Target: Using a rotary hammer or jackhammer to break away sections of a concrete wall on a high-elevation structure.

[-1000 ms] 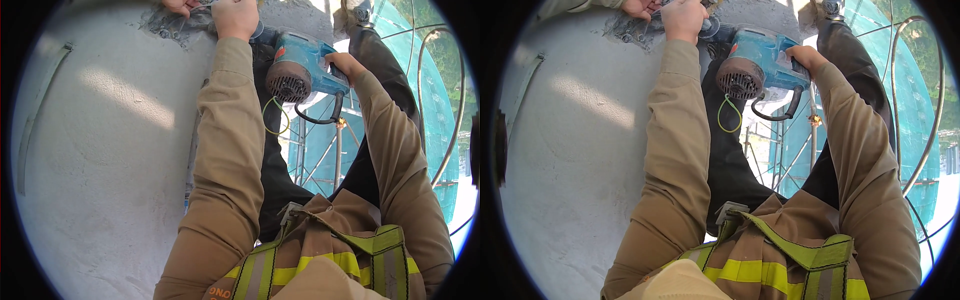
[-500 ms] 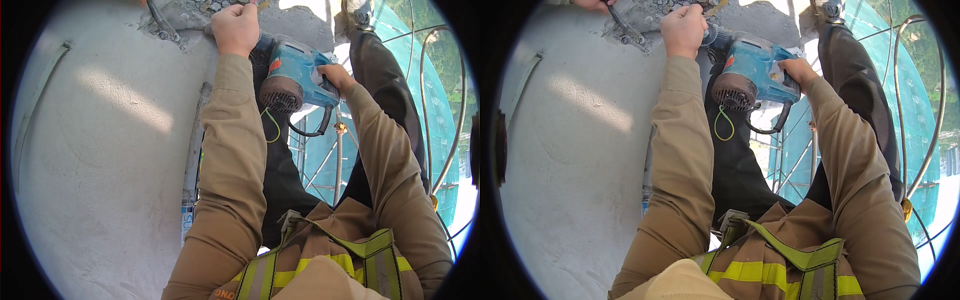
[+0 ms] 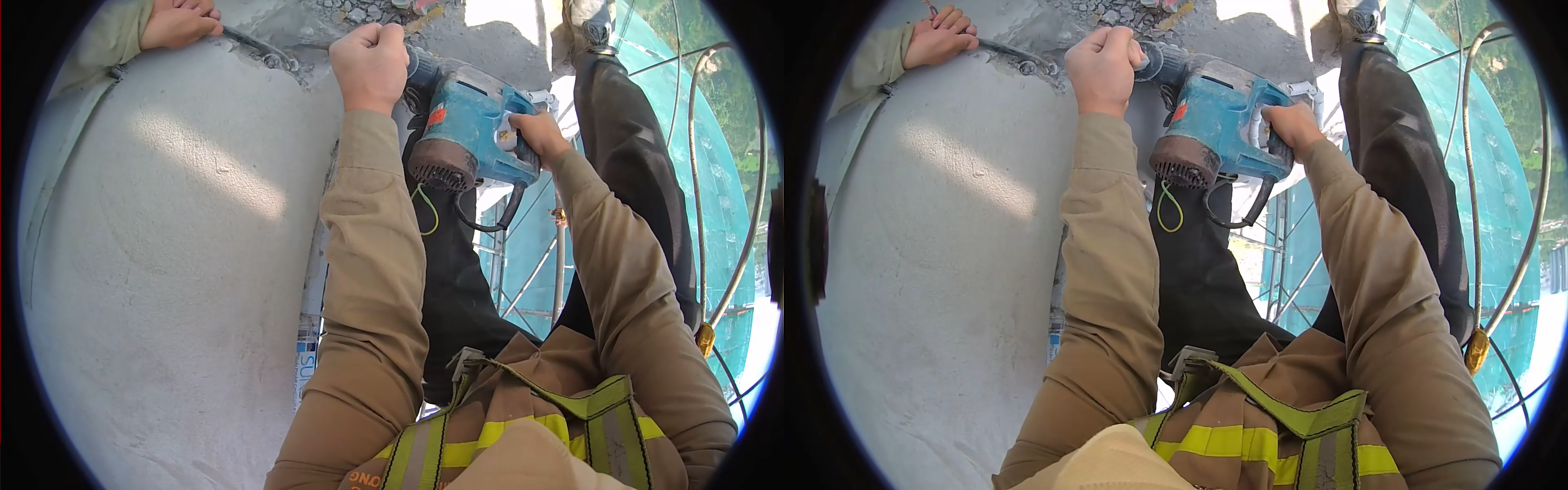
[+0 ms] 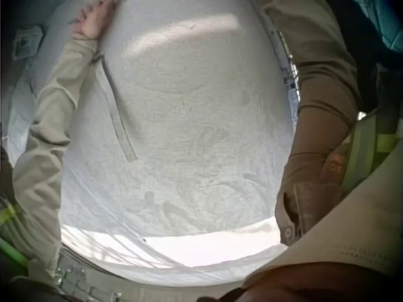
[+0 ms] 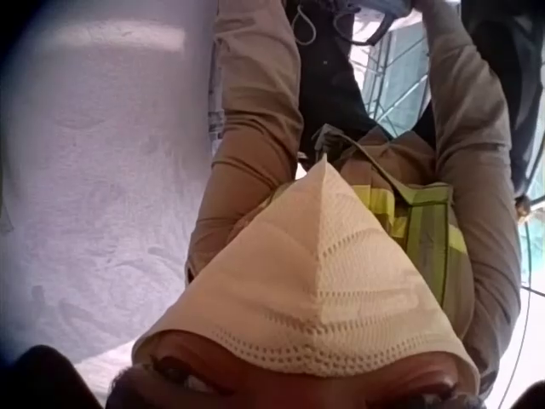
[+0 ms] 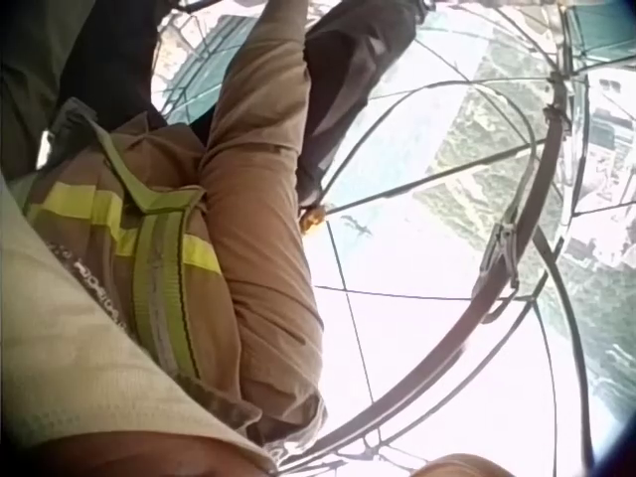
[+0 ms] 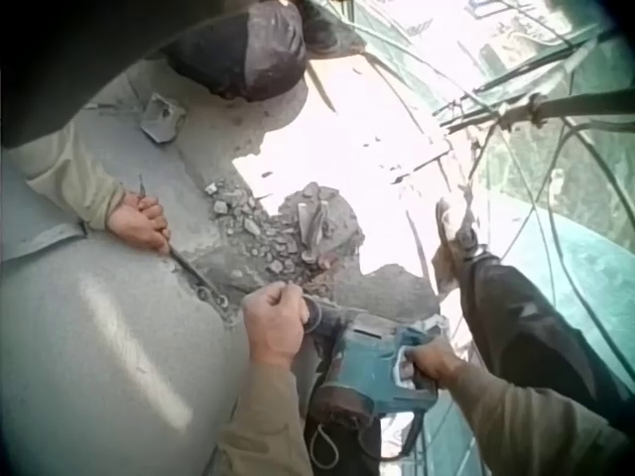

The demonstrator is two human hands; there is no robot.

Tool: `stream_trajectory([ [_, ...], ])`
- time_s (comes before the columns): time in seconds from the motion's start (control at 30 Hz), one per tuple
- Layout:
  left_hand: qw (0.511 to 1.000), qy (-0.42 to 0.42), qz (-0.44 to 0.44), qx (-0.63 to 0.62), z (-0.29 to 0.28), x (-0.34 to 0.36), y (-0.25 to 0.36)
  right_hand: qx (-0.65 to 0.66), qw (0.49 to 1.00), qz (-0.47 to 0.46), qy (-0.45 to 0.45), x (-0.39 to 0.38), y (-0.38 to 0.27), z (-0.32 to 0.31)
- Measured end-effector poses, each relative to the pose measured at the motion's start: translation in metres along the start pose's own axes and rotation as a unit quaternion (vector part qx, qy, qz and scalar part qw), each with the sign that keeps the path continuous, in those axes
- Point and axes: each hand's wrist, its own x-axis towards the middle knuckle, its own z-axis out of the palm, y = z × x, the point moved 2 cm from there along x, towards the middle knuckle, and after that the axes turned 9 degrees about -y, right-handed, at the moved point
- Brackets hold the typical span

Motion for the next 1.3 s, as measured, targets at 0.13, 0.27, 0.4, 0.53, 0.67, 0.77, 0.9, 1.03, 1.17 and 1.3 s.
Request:
stream_trajectory([
  [0.13,1.0,-0.008,0.009,-0.016,-0.003,0.003,0.005,0.011,1.0,0.006,-0.005,0.001,-0.002,-0.002],
  [0.27,0.999,-0.017,0.027,-0.024,-0.008,0.005,0.009,-0.011,0.999,-0.031,0.008,0.001,-0.008,-0.007],
  [0.4,0.998,0.0,0.024,-0.051,-0.004,0.009,0.012,-0.007,0.999,-0.035,0.0,-0.015,-0.023,-0.008],
  [0.53,0.998,0.022,-0.007,-0.053,0.006,0.003,0.013,0.049,0.996,-0.014,-0.074,-0.036,-0.027,-0.019],
  [0.67,0.996,0.033,-0.023,-0.081,0.006,-0.004,0.011,0.047,0.998,-0.002,-0.052,-0.052,-0.024,-0.029],
  [0.77,0.994,0.043,-0.034,-0.1,-0.005,-0.006,0.011,0.153,0.983,-0.032,-0.102,-0.075,-0.036,-0.02],
  [0.9,0.988,0.053,-0.023,-0.14,-0.023,-0.005,0.009,0.209,0.966,-0.03,-0.149,-0.078,-0.044,-0.023],
  [1.03,0.988,0.068,-0.005,-0.14,-0.012,-0.022,-0.008,0.381,0.89,0.058,-0.244,-0.057,-0.034,-0.034],
  [1.17,0.961,0.056,0.079,-0.26,-0.026,-0.062,-0.03,0.28,0.927,-0.047,-0.244,-0.039,-0.033,-0.047],
  [1.3,0.965,0.089,0.024,-0.246,-0.037,-0.082,-0.026,0.284,0.924,-0.086,-0.243,-0.048,-0.044,-0.037],
])
